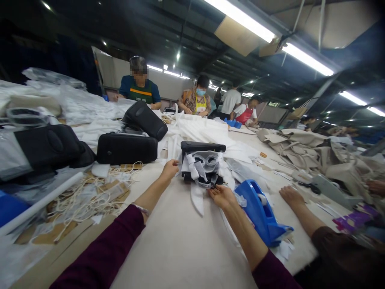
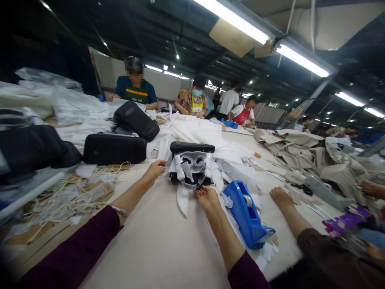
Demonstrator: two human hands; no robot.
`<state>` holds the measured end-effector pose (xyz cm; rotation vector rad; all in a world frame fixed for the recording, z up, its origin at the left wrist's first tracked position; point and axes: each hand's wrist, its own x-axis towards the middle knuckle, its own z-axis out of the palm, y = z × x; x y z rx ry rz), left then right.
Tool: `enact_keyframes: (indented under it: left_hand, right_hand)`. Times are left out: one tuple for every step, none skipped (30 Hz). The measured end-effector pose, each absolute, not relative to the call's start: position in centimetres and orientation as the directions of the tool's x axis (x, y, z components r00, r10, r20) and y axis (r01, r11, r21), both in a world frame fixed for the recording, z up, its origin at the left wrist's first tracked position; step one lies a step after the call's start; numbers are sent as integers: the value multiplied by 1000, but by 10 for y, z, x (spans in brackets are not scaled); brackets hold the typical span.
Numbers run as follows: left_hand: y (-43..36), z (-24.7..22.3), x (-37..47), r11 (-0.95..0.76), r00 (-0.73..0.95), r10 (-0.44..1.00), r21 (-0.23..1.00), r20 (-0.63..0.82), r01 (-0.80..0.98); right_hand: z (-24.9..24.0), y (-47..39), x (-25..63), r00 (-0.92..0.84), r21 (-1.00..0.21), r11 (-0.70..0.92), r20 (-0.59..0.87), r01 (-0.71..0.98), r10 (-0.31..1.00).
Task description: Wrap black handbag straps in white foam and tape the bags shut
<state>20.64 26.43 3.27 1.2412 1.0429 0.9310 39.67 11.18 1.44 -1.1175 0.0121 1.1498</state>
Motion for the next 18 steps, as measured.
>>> enact_keyframes:
  left_hand:
    - [265, 29, 207, 114, 285, 951, 993, -116, 26]
    - [265, 26, 208, 128, 294, 946, 991, -136, 47]
    - [265, 22, 208, 152, 306, 938, 986, -165, 65]
    - [266, 19, 209, 181, 319, 927, 980, -197, 79]
    - [267, 17, 211, 212, 334, 914, 973, -230, 89]
    - [268, 15, 212, 242, 349, 900, 966, -260, 96]
    - [270, 15, 214, 269, 366, 885, 958, -288, 104]
    - [272, 15, 216, 295, 384, 867, 948, -317, 118]
    - [275, 17, 217, 318, 401, 848, 938, -347, 140]
    - [277, 19, 219, 337, 414, 829, 927, -376, 167]
    - [280, 21, 221, 350, 423, 812, 916, -401, 197]
    - [284, 23, 223, 358, 428, 799, 906, -422, 225]
    - [287, 25, 225, 362, 428, 791, 898, -437, 249]
    - [290, 27, 227, 364, 424, 787, 892, -448, 266]
    - [294, 28, 230, 367, 418, 786, 888, -456, 278]
    - [298, 28, 233, 372, 412, 784, 883, -464, 287]
    - [301, 28, 236, 377, 408, 782, 879, -471, 292]
    - [305, 27, 239, 382, 408, 780, 877, -475, 290]
  right_hand:
    - [13, 113, 398, 460, -672, -25, -533, -740, 710]
    - [12, 114, 400, 449, -654, -20, -541, -756, 711]
    - [11, 115, 401, 438, -637, -18, -549, -770, 712]
    - [10, 116, 402, 425, -621, -16, -555, -783, 715]
    - [10, 117, 402, 414, -606, -14, -560, -796, 717]
    - [10, 119, 403, 404, -590, -11, -566, -807, 719]
    - [10, 121, 403, 396, -575, -7, -571, -818, 719]
    - [11, 123, 403, 390, -561, 0, -577, -828, 718]
    - [12, 125, 403, 387, -547, 8, -582, -837, 715]
    - [14, 128, 403, 385, -535, 16, -587, -845, 712]
    - [15, 130, 402, 385, -525, 25, -591, -851, 709]
    - [17, 132, 402, 385, -517, 31, -595, -855, 705]
    - [18, 134, 402, 385, -512, 34, -599, -859, 702]
    - [19, 136, 401, 384, -508, 35, -603, -861, 700]
    - [20, 137, 401, 382, -506, 33, -606, -862, 697]
    - [21, 139, 401, 381, -504, 31, -610, -863, 694]
    - [21, 141, 401, 380, -504, 28, -614, -863, 691]
    - [21, 144, 401, 381, -503, 27, -616, -864, 690]
